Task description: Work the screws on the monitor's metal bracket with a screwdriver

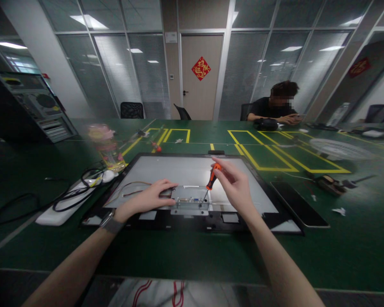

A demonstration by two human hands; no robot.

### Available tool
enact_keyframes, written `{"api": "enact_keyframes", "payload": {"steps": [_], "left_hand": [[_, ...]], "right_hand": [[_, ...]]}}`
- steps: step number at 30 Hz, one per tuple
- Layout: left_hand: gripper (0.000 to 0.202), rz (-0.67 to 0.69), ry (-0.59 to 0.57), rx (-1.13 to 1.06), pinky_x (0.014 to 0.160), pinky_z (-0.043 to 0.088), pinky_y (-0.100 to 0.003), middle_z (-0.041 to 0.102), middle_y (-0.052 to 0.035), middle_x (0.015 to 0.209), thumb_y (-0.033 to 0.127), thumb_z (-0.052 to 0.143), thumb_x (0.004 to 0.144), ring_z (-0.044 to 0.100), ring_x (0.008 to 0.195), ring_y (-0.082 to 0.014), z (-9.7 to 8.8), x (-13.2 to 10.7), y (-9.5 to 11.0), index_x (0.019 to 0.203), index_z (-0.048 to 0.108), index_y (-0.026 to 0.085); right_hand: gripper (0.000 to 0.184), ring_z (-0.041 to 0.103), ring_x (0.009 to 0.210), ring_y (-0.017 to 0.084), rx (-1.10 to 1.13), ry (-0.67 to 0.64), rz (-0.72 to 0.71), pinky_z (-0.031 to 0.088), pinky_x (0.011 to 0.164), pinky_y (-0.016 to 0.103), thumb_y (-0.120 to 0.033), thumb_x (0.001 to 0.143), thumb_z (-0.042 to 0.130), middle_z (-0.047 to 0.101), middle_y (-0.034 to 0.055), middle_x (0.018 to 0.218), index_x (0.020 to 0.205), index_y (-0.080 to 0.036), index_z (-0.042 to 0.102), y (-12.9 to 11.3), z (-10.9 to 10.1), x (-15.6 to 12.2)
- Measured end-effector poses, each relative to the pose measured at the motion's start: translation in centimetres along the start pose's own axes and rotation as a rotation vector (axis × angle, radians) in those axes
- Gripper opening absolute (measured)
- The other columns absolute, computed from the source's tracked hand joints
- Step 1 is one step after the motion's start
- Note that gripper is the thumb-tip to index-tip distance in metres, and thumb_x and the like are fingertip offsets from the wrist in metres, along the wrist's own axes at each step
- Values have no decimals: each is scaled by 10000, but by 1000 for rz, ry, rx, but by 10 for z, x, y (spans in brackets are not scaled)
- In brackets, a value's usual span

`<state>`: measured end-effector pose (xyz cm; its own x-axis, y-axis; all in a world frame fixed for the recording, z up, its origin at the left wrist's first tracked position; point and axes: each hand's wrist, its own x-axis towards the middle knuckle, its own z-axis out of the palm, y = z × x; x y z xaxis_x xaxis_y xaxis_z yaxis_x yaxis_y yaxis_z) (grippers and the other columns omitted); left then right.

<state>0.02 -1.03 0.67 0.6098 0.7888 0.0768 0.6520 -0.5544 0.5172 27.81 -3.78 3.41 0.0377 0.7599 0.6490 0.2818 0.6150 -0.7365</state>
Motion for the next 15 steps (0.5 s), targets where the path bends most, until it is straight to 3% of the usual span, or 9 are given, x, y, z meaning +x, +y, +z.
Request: {"api": "enact_keyframes", "payload": {"steps": [4, 9, 15], "left_hand": [[571, 8, 5, 1, 949, 384, -313, 509, -67, 1162, 518, 576, 821, 508, 1083, -232, 0, 0, -2, 1307, 480, 233], [565, 8, 8, -6, 950, 382, -304, 509, -67, 1166, 507, 579, 822, 508, 1087, -231, -1, 0, 0, 1303, 485, 228], [570, 0, 4, -6, 958, 377, -308, 511, -70, 1166, 514, 580, 817, 506, 1082, -229, 0, 0, -1, 1303, 483, 233]], "right_hand": [[191, 609, 867, 191, -36, 39, -86, 533, 759, 350, -272, 811, 628, 610, 46, 949, 994, -262, 683, -3, 3, -1], [251, 635, 887, 194, -22, -45, -79, 511, 807, 385, -265, 916, 454, 625, 62, 1028, 1084, -252, 640, -11, 4, -3], [181, 588, 873, 198, -68, 78, -104, 519, 716, 342, -268, 803, 636, 601, 48, 946, 978, -260, 678, -3, 7, -3]]}}
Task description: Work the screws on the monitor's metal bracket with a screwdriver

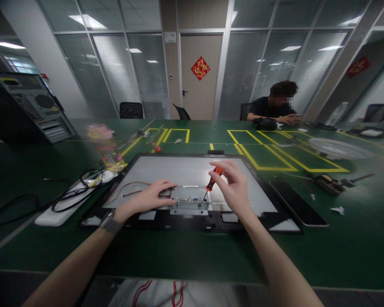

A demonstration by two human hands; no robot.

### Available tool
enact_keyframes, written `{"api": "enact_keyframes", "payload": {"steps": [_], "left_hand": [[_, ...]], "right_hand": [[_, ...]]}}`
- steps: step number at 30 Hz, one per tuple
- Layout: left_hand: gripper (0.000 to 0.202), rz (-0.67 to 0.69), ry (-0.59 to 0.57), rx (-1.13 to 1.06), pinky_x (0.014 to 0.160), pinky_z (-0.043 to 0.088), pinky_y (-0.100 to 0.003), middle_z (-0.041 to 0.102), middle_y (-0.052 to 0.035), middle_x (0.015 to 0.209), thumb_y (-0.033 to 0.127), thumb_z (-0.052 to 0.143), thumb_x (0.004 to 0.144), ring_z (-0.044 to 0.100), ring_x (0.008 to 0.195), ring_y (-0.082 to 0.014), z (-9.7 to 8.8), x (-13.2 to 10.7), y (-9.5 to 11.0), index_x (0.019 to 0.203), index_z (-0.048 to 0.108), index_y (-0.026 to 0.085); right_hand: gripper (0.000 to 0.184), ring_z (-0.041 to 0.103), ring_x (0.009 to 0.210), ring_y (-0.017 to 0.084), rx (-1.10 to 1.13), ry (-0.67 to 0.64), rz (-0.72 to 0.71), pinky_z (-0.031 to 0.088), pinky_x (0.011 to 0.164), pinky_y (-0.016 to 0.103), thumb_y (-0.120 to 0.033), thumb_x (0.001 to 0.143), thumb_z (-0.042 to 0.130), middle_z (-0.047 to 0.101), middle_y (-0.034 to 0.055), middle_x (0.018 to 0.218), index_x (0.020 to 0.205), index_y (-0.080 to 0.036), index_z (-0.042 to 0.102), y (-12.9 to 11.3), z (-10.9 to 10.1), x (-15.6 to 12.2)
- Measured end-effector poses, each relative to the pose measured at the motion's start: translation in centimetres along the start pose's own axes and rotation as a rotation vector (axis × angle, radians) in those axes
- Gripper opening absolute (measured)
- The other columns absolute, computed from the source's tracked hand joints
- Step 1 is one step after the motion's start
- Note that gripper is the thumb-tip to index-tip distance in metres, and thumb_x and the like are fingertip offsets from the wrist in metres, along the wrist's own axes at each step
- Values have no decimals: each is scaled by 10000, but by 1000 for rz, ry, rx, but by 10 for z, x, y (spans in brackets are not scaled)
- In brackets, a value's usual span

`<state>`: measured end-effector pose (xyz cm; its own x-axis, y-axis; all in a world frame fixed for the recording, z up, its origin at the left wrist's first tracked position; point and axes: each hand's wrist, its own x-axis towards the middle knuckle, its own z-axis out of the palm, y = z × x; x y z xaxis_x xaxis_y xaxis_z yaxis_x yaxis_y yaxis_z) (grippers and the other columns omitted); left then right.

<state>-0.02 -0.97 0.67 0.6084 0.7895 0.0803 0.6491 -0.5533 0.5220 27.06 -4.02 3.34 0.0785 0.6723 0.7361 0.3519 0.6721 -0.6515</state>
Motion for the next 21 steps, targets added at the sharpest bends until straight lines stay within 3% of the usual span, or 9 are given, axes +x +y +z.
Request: {"api": "enact_keyframes", "payload": {"steps": [3, 7, 12, 16, 21], "left_hand": [[570, 4, 1, 0, 960, 376, -315, 509, -70, 1171, 522, 574, 818, 503, 1086, -231, 0, 0, -1, 1303, 482, 238], [573, -4, -7, -5, 964, 374, -322, 502, -70, 1190, 526, 570, 819, 497, 1100, -236, 0, -1, -1, 1310, 474, 246], [565, 2, -6, -12, 965, 371, -321, 502, -70, 1180, 514, 572, 824, 496, 1098, -232, -1, -1, 1, 1308, 476, 238], [568, 4, -2, 0, 955, 378, -318, 508, -70, 1165, 511, 572, 825, 501, 1087, -234, -1, -1, 1, 1311, 476, 233], [578, 7, -5, 4, 956, 376, -316, 505, -69, 1170, 530, 562, 825, 501, 1088, -231, -1, -1, 1, 1310, 476, 227]], "right_hand": [[150, 583, 883, 205, -15, 6, -13, 515, 743, 356, -272, 830, 601, 595, 50, 940, 952, -263, 687, -1, 0, 0], [275, 616, 940, 216, 106, -88, 42, 508, 836, 410, -257, 921, 435, 634, 64, 1049, 1099, -268, 644, -6, -1, -1], [296, 641, 907, 197, 156, -70, 94, 526, 831, 397, -257, 883, 530, 656, 53, 1034, 1170, -271, 599, -4, 1, -3], [221, 619, 885, 191, 87, -6, 72, 530, 784, 347, -254, 802, 642, 635, 33, 941, 1020, -271, 671, -1, 1, -2], [242, 623, 934, 214, 106, -60, 44, 488, 861, 408, -264, 898, 483, 657, 57, 1009, 1054, -251, 668, -5, -2, -2]]}}
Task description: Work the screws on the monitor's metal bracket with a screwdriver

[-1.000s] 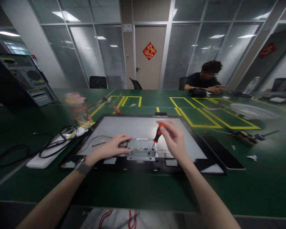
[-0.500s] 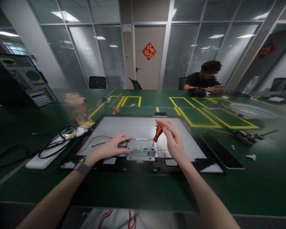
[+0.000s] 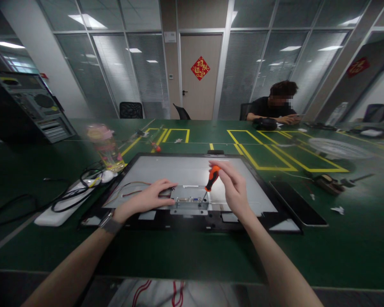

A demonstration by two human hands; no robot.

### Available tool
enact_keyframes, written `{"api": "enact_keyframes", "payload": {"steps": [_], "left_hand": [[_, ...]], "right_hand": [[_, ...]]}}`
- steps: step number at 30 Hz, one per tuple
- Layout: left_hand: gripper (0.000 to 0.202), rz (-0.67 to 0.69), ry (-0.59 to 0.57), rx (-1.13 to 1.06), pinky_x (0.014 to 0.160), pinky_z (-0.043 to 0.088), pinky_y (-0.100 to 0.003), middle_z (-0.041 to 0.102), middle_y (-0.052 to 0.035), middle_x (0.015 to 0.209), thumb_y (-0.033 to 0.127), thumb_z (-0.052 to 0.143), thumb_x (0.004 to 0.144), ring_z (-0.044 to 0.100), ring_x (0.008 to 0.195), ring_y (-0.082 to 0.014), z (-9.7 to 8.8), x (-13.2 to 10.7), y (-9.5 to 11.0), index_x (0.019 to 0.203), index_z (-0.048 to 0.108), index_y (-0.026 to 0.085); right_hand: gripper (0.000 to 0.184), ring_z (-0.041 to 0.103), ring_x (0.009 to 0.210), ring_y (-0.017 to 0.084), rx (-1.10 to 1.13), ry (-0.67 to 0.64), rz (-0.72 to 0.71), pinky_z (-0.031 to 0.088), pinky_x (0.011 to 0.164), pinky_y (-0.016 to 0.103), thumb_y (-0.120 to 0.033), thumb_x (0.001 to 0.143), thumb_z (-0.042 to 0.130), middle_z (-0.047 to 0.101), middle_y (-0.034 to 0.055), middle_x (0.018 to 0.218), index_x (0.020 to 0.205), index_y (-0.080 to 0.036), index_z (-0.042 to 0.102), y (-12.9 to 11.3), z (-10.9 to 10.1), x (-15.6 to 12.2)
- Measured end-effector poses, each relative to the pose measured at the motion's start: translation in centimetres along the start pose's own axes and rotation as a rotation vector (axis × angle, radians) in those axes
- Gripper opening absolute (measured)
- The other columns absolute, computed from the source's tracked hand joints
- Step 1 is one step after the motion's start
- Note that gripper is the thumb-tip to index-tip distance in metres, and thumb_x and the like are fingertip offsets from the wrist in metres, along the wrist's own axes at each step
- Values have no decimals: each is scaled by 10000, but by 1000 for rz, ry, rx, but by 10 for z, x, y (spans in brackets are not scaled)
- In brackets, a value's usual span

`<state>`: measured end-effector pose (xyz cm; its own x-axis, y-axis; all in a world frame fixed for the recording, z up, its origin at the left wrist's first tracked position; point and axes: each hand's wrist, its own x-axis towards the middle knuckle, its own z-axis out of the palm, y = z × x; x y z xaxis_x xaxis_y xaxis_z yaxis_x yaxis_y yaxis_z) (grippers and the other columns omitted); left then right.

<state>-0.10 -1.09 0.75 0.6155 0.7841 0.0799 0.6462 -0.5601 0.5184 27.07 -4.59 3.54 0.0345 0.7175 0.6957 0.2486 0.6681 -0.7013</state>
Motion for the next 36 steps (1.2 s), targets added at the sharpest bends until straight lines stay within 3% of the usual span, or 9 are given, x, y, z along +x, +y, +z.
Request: {"api": "enact_keyframes", "payload": {"steps": [4, 9, 15, 21, 23, 27, 30, 33, 36], "left_hand": [[588, 0, -1, -3, 955, 375, -320, 510, -67, 1160, 548, 563, 818, 500, 1090, -234, 1, 1, -1, 1308, 477, 235], [585, -3, 1, -6, 956, 372, -317, 507, -73, 1174, 546, 561, 818, 499, 1090, -234, 0, 1, 0, 1304, 481, 229], [579, -9, -3, -3, 961, 368, -318, 505, -67, 1169, 542, 556, 821, 494, 1095, -232, -1, 1, 1, 1308, 475, 241], [583, -6, -3, -11, 965, 371, -322, 500, -71, 1176, 544, 563, 817, 500, 1088, -231, 0, 1, 1, 1305, 481, 234], [573, -6, 1, -14, 970, 368, -320, 499, -71, 1179, 533, 567, 820, 501, 1091, -231, 0, 1, 0, 1302, 485, 234], [557, -6, 2, -14, 974, 367, -325, 503, -68, 1167, 518, 574, 820, 500, 1093, -232, 0, 1, 0, 1298, 487, 246], [556, -3, -2, -17, 970, 371, -323, 503, -69, 1167, 513, 574, 820, 500, 1092, -232, 0, 2, 0, 1299, 486, 245], [561, -4, 0, -16, 969, 370, -317, 505, -66, 1164, 514, 573, 821, 502, 1090, -231, 0, 2, 0, 1305, 483, 244], [568, -14, -3, -12, 966, 372, -317, 502, -64, 1166, 526, 565, 823, 501, 1089, -230, 0, 1, 0, 1312, 476, 250]], "right_hand": [[281, 643, 928, 217, 70, -33, 53, 506, 852, 420, -258, 905, 470, 677, 58, 1028, 1140, -254, 624, -1, 1, -2], [180, 611, 879, 196, 3, 16, 23, 522, 776, 347, -265, 809, 629, 623, 37, 946, 982, -276, 678, 1, 2, 0], [257, 624, 928, 221, 103, -55, 53, 474, 880, 434, -292, 903, 482, 663, 57, 1003, 1102, -262, 641, 2, 0, 0], [134, 583, 825, 174, 18, 6, 45, 502, 708, 298, -289, 801, 633, 580, 23, 888, 926, -274, 679, 4, 1, 2], [138, 587, 871, 187, 8, 14, 31, 498, 752, 319, -304, 827, 590, 588, 30, 916, 926, -268, 679, 5, 1, 3], [282, 626, 923, 216, 161, -47, 80, 490, 843, 410, -307, 902, 449, 642, 59, 1055, 1106, -260, 638, 8, 0, 1], [285, 637, 867, 203, 175, -52, 118, 505, 827, 402, -300, 880, 520, 661, 51, 993, 1145, -271, 622, 8, 1, 0], [240, 612, 863, 191, 79, 3, 102, 511, 805, 357, -288, 812, 627, 635, 32, 942, 1049, -284, 669, 6, 2, 0], [226, 595, 921, 198, 48, -4, 71, 494, 841, 360, -290, 842, 582, 626, 36, 983, 1049, -283, 673, 7, 1, 0]]}}
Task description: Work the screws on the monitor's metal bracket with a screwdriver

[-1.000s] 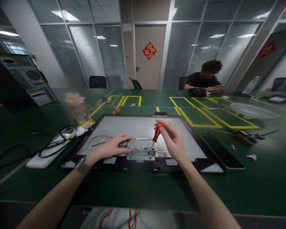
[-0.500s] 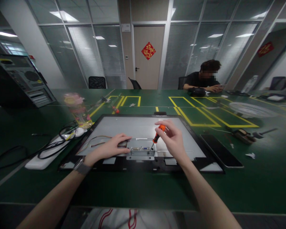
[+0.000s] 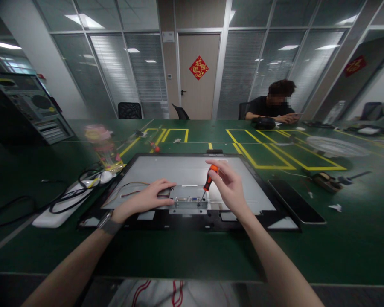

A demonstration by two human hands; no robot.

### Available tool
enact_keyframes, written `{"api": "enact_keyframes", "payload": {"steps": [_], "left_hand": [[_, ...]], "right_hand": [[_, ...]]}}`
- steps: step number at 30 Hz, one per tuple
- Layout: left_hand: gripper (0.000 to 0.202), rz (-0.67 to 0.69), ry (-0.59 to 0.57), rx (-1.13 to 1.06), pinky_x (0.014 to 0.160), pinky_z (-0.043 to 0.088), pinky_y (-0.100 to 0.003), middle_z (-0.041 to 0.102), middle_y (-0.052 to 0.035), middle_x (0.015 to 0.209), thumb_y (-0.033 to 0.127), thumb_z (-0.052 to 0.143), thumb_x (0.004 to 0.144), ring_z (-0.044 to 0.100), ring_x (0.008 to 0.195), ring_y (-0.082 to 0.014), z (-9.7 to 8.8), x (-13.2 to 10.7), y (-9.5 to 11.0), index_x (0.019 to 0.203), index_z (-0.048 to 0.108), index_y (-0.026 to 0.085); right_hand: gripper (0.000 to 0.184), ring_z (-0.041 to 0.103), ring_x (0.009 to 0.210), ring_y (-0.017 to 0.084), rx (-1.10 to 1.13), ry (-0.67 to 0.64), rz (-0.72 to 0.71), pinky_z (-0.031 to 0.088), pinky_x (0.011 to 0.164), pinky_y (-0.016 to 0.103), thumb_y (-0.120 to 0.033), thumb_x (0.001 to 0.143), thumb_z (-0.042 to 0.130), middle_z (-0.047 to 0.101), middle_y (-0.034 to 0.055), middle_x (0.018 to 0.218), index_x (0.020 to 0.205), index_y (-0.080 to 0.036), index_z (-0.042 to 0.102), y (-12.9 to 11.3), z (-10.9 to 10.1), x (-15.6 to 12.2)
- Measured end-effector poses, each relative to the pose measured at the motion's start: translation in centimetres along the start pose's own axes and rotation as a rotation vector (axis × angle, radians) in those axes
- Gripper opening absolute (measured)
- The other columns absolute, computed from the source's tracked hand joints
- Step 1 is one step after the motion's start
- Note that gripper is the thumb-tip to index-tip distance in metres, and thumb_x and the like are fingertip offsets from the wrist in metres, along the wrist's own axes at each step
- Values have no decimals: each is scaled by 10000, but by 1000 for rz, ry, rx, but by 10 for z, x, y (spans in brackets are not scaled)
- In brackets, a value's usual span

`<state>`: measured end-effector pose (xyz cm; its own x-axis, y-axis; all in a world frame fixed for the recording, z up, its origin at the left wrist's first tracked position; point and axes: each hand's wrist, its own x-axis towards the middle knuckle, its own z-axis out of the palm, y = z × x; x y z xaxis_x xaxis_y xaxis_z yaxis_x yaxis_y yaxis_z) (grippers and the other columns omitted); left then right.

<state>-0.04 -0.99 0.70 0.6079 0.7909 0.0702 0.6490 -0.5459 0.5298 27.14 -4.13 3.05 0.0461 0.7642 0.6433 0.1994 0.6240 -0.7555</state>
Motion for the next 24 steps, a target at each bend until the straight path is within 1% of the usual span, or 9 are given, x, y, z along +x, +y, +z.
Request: {"api": "enact_keyframes", "payload": {"steps": [3, 5, 7, 10, 12, 15, 17, 20, 24], "left_hand": [[573, 0, -2, 3, 965, 373, -321, 500, -61, 1164, 539, 562, 821, 498, 1088, -231, 0, 0, 0, 1310, 475, 254], [569, 3, 0, 5, 967, 371, -323, 500, -61, 1162, 537, 562, 822, 497, 1089, -231, 0, 0, 1, 1307, 478, 251], [567, 2, -1, 5, 969, 370, -322, 499, -61, 1168, 532, 559, 826, 495, 1093, -231, -1, -1, 2, 1309, 475, 248], [567, -1, -2, 7, 973, 367, -317, 498, -65, 1175, 530, 558, 827, 492, 1100, -232, -2, -1, 3, 1309, 476, 242], [573, 1, -2, 9, 975, 366, -317, 497, -69, 1173, 531, 560, 827, 492, 1100, -232, -2, -1, 2, 1311, 475, 236], [576, 4, -5, 8, 971, 370, -323, 498, -71, 1163, 532, 557, 830, 499, 1086, -231, -1, -1, 1, 1315, 471, 233], [568, 9, -3, 5, 969, 372, -325, 500, -69, 1157, 528, 555, 832, 500, 1083, -230, 0, -1, 1, 1311, 476, 233], [562, 14, 3, 4, 973, 369, -321, 499, -66, 1158, 526, 560, 830, 496, 1091, -230, 0, -1, 1, 1305, 481, 237], [566, 4, 5, 5, 972, 367, -317, 497, -63, 1170, 531, 561, 826, 494, 1096, -229, 0, 0, 1, 1307, 476, 246]], "right_hand": [[292, 613, 945, 204, 88, -66, 18, 482, 872, 397, -279, 905, 471, 642, 48, 1067, 1156, -282, 621, 1, -2, 0], [305, 630, 920, 198, 121, -80, 43, 490, 861, 397, -271, 907, 474, 653, 48, 1067, 1184, -286, 600, 0, -2, 0], [276, 628, 899, 187, 83, -53, 52, 499, 842, 370, -265, 875, 539, 658, 38, 1007, 1136, -287, 626, -1, 0, 0], [194, 607, 852, 171, 30, 14, 23, 514, 784, 322, -250, 794, 648, 626, 18, 917, 983, -284, 678, -2, 2, 1], [166, 598, 858, 175, 21, 15, -3, 516, 781, 327, -258, 790, 650, 613, 21, 917, 950, -281, 687, -2, 2, 2], [237, 609, 949, 210, 104, -64, 2, 506, 848, 404, -294, 873, 527, 632, 51, 1059, 1065, -272, 662, 0, 0, 2], [288, 628, 960, 224, 181, -101, 29, 506, 859, 440, -292, 903, 470, 635, 65, 1128, 1143, -262, 627, 1, -1, 1], [285, 645, 908, 208, 164, -80, 50, 517, 844, 414, -280, 882, 526, 667, 58, 1049, 1149, -262, 622, 2, -1, 0], [198, 616, 873, 184, 36, 20, 16, 523, 783, 329, -268, 781, 669, 641, 28, 947, 978, -280, 688, 2, 0, 1]]}}
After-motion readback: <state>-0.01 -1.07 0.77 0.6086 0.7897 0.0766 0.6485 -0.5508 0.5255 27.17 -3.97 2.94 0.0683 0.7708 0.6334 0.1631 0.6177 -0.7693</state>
